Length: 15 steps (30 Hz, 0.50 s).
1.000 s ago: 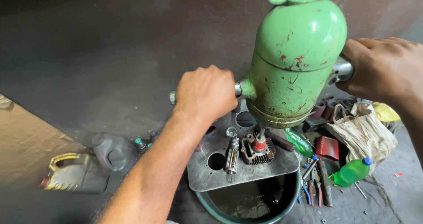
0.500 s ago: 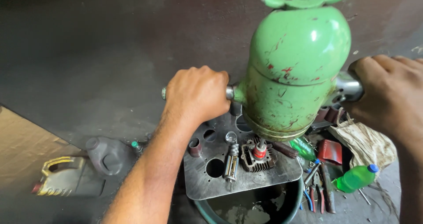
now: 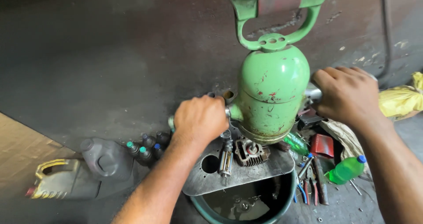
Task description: Boring or honing a small engine cylinder block using a manual boring machine.
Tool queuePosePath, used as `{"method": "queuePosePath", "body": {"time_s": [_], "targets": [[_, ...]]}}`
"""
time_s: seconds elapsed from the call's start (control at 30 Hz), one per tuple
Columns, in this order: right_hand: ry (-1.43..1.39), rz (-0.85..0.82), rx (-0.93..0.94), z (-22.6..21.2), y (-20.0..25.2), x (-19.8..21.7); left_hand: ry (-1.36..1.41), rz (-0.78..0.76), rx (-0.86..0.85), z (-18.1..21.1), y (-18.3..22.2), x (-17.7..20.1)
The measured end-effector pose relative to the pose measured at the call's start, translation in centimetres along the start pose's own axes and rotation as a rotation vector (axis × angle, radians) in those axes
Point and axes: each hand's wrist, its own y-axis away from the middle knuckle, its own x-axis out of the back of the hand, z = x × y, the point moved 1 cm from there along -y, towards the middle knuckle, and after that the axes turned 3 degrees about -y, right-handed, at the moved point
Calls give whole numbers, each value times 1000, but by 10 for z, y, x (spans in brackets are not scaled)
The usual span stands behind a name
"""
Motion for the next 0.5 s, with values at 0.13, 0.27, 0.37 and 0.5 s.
{"method": "queuePosePath", "body": {"time_s": [0.13,0.27,0.37,0.5], "targets": [[-81,-89,29,20,-13,-15,21,-5,1,8,11,4],[17,-319,-65,19,-27,18,-9,8,12,6,10,36],[69,-350,-123,12,-34,52,-72,48,-5,1,6,59],[132,-284,-164,2,-41,90,-113,94,-45,-1,6,87]]}}
